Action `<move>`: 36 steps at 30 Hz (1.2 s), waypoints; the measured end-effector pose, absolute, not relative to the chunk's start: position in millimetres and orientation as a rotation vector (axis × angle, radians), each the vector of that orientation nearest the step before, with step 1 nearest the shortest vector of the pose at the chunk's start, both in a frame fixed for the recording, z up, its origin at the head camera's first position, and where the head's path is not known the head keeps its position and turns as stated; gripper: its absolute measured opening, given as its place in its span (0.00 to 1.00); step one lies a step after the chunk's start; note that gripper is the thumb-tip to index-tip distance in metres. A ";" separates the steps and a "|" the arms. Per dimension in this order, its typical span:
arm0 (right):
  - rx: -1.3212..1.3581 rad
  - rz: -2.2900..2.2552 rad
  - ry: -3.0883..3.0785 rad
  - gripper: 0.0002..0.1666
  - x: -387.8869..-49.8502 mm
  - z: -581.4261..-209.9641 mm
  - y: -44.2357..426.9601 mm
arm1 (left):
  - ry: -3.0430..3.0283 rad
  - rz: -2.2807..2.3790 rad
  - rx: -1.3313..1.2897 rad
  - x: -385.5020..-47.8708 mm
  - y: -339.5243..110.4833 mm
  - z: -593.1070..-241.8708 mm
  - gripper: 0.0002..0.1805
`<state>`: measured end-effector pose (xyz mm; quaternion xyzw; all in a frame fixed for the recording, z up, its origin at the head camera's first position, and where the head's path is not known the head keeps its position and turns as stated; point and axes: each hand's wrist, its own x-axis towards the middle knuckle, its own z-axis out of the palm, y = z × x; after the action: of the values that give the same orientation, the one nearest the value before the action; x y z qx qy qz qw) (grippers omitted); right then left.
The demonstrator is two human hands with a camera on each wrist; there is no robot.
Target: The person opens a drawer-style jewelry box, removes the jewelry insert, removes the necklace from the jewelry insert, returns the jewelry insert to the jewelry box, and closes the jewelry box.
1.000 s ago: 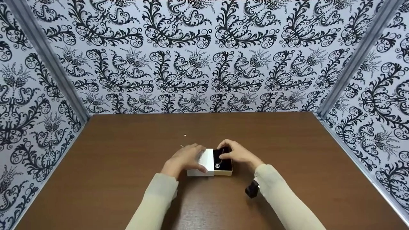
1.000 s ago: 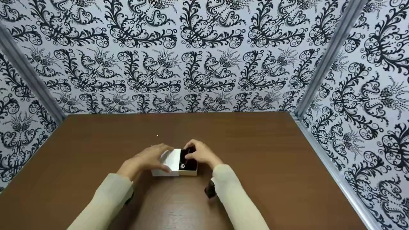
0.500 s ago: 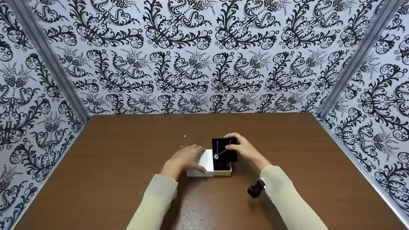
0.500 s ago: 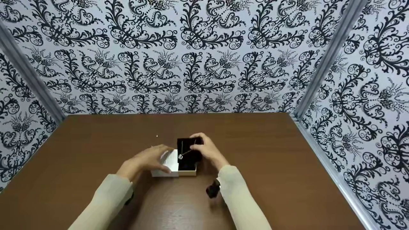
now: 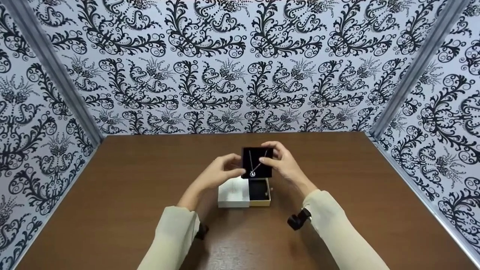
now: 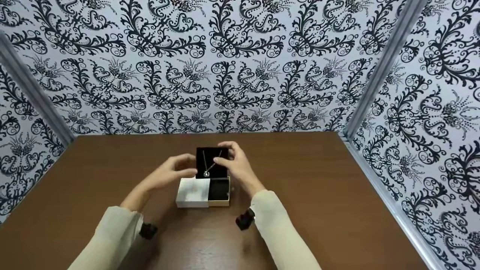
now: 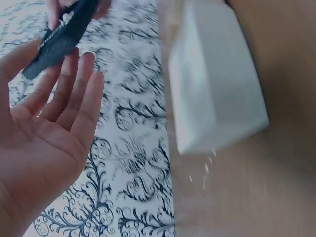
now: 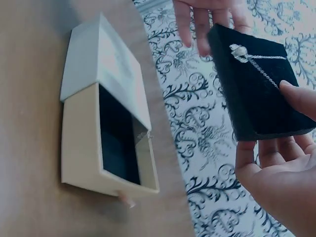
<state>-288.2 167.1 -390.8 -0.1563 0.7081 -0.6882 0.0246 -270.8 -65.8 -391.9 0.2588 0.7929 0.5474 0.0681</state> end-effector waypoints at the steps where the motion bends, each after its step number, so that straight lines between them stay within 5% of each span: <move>1: -0.502 -2.129 2.210 0.28 -287.4 -389.4 164.7 | 2.352 1.698 0.744 -269.2 -63.3 -389.4 0.20; 16: -0.455 -1.495 3.223 0.22 -268.2 -392.6 137.3 | 2.733 1.916 0.258 -263.3 -36.3 -395.6 0.11; 25: -0.420 -1.347 3.086 0.06 -269.5 -388.7 132.6 | 2.702 1.927 0.255 -262.9 -27.5 -404.1 0.10; 36: -0.317 -1.806 2.494 0.05 -281.8 -365.4 142.7 | 2.731 1.755 0.262 -258.2 -32.1 -407.2 0.12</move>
<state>-281.8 142.7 -365.4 -0.1025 0.8055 -0.5832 0.0231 -258.2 -32.1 -407.2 0.0803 0.8371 0.5380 -0.0577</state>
